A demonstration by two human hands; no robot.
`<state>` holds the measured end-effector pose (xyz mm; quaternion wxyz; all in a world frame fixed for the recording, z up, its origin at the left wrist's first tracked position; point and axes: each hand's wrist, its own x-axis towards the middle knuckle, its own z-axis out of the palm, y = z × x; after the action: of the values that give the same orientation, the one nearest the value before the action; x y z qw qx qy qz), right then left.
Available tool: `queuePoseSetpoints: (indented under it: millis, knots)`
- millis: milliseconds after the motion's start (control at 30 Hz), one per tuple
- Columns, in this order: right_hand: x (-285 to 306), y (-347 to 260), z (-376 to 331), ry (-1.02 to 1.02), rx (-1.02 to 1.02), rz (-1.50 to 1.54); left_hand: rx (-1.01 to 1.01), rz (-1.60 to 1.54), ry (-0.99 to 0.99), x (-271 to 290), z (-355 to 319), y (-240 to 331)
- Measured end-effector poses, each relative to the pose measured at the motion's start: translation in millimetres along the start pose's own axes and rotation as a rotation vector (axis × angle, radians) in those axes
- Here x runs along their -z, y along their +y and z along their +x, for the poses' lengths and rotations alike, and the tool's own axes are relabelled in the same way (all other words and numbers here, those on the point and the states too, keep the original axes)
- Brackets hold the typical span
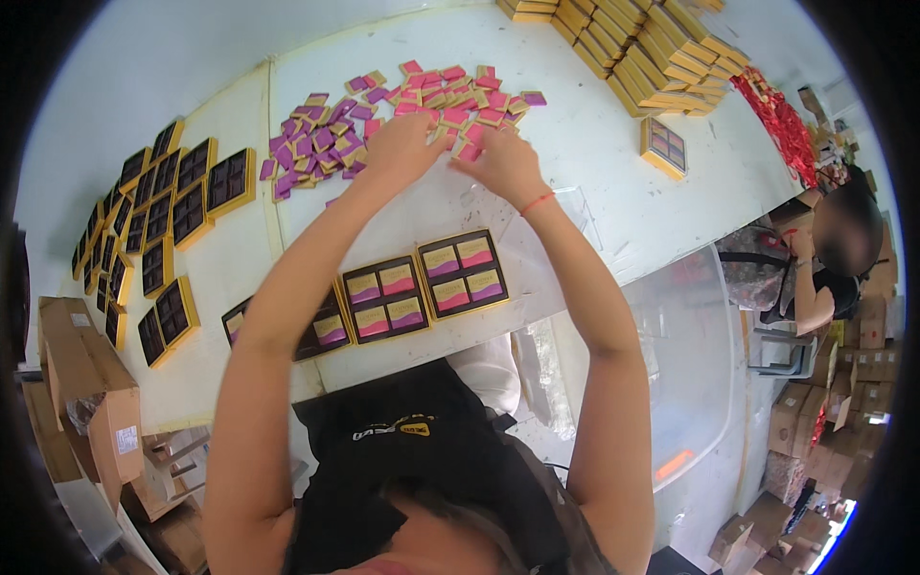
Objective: The person assembles makeup palettes by placing small pink and purple rectangular inserts into black tray compartments. They then cover the filled trays with clear plastic lids and stack the completed units on the table.
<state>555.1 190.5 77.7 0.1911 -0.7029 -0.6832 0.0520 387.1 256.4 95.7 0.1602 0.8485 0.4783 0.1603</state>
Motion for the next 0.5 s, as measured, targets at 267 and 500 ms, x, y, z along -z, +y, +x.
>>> queuePoseSetpoints:
  millis: [267,500]
  knots:
    - [-4,30,1,-0.245,-0.12,0.649,-0.051,-0.15,0.114,-39,28,-23]
    - [19,-26,-36,-0.474,-0.184,1.171,-0.088,-0.639,0.048,64,-97,-51]
